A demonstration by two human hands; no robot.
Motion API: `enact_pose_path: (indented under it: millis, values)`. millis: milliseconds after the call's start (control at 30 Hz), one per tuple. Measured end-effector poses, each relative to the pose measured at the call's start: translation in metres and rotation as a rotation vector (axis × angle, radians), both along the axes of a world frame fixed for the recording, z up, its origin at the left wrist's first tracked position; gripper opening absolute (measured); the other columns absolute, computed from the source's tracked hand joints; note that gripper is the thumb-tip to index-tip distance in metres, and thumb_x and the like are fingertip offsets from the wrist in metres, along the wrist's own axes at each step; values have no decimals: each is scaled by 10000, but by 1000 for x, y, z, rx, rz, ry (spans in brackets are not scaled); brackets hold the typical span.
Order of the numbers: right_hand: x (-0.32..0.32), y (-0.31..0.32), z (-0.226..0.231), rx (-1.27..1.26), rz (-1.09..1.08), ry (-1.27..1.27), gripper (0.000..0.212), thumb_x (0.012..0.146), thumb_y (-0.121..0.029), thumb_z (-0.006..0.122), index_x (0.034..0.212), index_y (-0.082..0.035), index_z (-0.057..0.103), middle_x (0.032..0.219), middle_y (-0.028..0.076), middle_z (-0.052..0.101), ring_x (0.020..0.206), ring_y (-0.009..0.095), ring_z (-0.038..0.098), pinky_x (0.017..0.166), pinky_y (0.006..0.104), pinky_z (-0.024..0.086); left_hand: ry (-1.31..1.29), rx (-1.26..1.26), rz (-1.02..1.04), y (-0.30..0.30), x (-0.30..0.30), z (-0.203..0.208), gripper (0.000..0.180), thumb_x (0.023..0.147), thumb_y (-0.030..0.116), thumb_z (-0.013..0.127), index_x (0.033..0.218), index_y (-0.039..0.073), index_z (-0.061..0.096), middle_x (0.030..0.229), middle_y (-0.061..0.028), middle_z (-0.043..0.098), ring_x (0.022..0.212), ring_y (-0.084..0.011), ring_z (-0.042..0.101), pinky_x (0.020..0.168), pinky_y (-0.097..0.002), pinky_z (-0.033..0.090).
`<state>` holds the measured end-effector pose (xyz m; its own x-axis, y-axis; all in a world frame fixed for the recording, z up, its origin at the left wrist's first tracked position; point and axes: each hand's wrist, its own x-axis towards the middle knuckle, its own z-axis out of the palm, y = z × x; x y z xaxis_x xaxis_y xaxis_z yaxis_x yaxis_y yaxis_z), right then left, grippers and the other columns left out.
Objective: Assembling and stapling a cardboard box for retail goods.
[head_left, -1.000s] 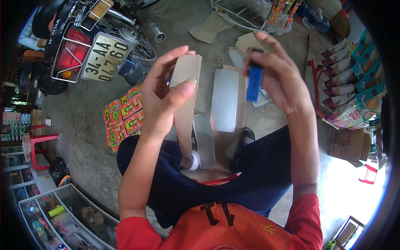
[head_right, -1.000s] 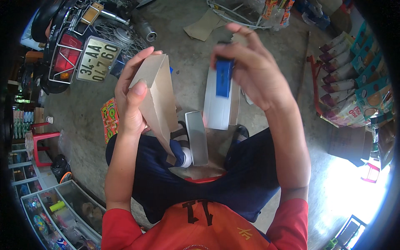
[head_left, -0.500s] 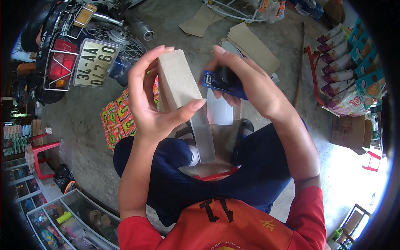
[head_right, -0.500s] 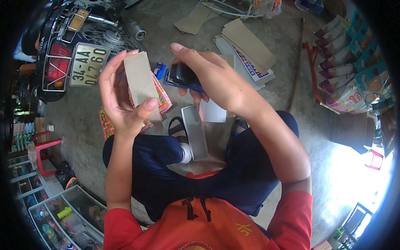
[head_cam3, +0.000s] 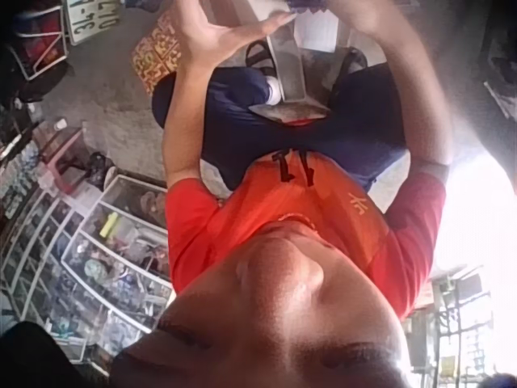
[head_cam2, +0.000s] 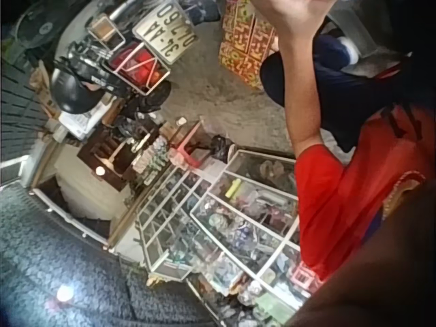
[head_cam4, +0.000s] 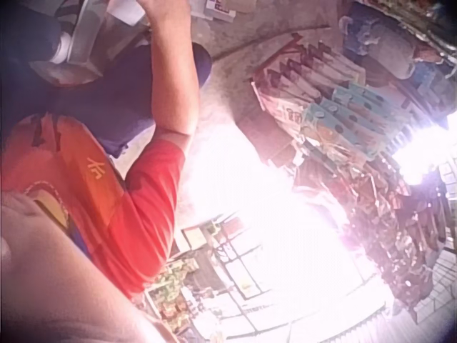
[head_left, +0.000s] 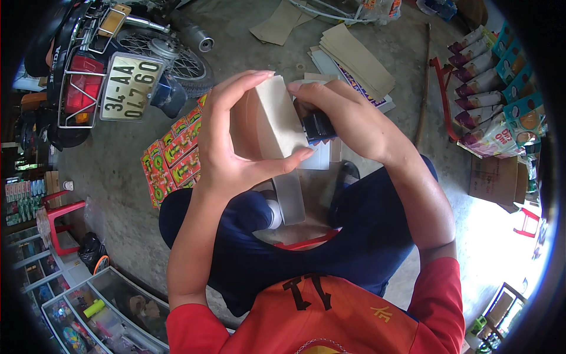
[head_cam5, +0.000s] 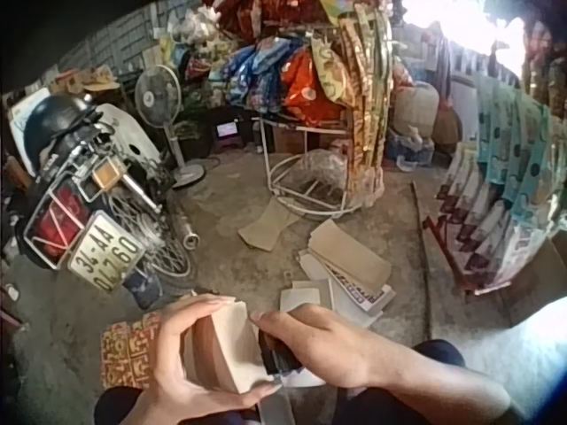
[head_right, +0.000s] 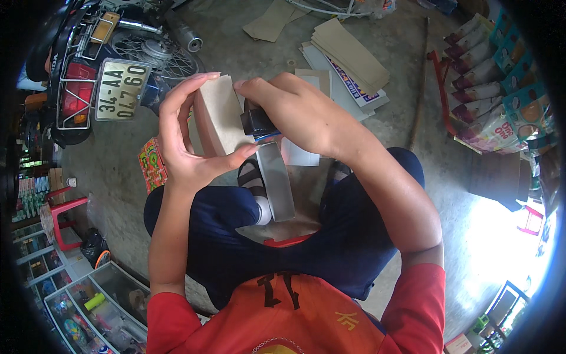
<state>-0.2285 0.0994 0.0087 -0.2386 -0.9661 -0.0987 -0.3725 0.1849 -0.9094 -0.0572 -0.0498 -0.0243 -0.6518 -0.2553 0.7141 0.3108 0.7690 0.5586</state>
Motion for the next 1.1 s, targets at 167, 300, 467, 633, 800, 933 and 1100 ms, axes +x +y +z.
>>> enact_pose_path:
  millis: [167, 300, 467, 633, 800, 933, 1100]
  values:
    - [12, -1, 5, 15, -139, -167, 436, 1098, -284, 394, 1408, -25, 559, 1076, 238, 707, 1039, 406, 667, 931, 417, 517, 8, -8, 4, 2, -1, 0, 980, 605, 260, 1027, 1416, 33, 524, 1340, -138, 628, 1199, -289, 621, 1025, -403, 508]
    - [15, -1, -1, -70, -156, 42, 397, 1086, -256, 390, 1328, 3, 569, 1073, 259, 698, 1008, 441, 656, 901, 453, 516, -8, -8, 15, 5, -1, 2, 983, 599, 254, 1031, 1414, 35, 527, 1329, -129, 641, 1199, -285, 625, 1023, -399, 514]
    - [15, -1, -12, -188, -151, 249, 320, 1061, -198, 384, 1164, 23, 590, 1024, 275, 684, 949, 471, 636, 829, 502, 510, -42, -21, 15, 5, 0, 3, 1022, 599, 225, 1033, 1436, 9, 487, 1352, -171, 630, 1218, -294, 637, 1051, -414, 517]
    - [18, -4, -14, -202, -147, 334, 217, 1003, -152, 452, 1062, 8, 585, 869, 276, 642, 853, 475, 616, 755, 541, 481, -79, -23, 13, 6, 3, 6, 1075, 598, 201, 1037, 1463, -21, 439, 1383, -214, 611, 1253, -301, 635, 1099, -428, 504]
    - [25, -2, -10, -210, -131, 445, 214, 1000, -158, 457, 1050, 5, 586, 835, 271, 624, 824, 487, 596, 731, 550, 464, -73, -39, 16, 5, 6, 10, 1079, 586, 182, 1042, 1459, -21, 441, 1390, -216, 606, 1255, -302, 633, 1095, -423, 505]
    - [26, -4, -13, -368, -158, 285, 314, 1049, -230, 439, 1059, 20, 628, 847, 250, 655, 791, 441, 604, 746, 490, 478, -51, -38, 13, 2, 8, 9, 1062, 592, 168, 1035, 1454, -22, 444, 1393, -218, 600, 1255, -305, 634, 1088, -422, 509]
    - [5, -9, -1, 71, -228, -340, 558, 1103, -375, 364, 1044, 74, 691, 978, 180, 726, 883, 232, 620, 910, 340, 477, -4, 56, -74, 0, 6, 7, 1061, 604, 162, 1021, 1461, -19, 423, 1400, -238, 582, 1264, -317, 628, 1089, -442, 514]
